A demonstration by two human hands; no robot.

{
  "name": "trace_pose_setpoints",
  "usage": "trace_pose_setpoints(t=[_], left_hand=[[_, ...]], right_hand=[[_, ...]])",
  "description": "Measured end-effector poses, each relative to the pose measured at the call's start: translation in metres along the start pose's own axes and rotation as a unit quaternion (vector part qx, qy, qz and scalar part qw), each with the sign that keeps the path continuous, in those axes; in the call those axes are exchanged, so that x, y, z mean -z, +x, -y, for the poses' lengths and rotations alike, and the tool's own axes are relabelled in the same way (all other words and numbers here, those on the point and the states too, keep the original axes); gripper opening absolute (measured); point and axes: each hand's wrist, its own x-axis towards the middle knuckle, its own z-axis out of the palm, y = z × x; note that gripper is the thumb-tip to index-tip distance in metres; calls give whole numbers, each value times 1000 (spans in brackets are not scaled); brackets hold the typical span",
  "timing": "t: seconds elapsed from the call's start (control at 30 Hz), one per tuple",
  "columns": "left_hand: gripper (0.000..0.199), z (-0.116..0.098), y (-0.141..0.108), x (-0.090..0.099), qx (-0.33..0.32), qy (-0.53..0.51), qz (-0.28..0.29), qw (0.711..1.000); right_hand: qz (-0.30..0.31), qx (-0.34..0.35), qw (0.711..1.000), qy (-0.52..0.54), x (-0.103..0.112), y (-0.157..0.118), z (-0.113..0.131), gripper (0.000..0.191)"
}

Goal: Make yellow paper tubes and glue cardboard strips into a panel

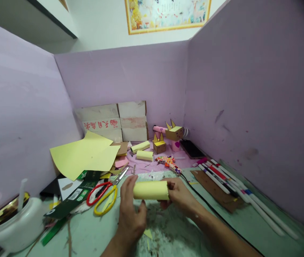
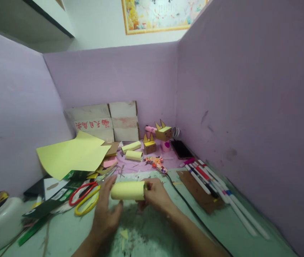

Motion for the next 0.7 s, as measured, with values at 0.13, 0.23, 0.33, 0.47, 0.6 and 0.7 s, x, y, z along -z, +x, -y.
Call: trace_pose_setpoints(t=[0.13, 0.23, 0.33, 0.47, 0.6, 0.7], left_hand=[[49, -4, 13, 12, 224, -321, -38, 920], [37, -10, 20, 22, 298, -426, -4, 854], [39, -15, 21, 26, 313, -447, 60, 836], [42, -18, 19, 26, 328, -422, 127, 836], [40, -19, 20, 21, 364, -347, 166, 848], [29, -18, 19, 17, 390, -338, 198, 834]], right_hand=[[36, -25, 998, 49, 4, -2, 5, 13], [75, -42, 994, 62, 4, -1, 4, 13], [96, -51, 992, 64, 5, 0, 0, 15], [109, -57, 991, 53, 7, 0, -4, 15], [120, -55, 991, 27, 6, -1, -7, 14], [120, -37, 992, 8, 5, -1, -9, 17]])
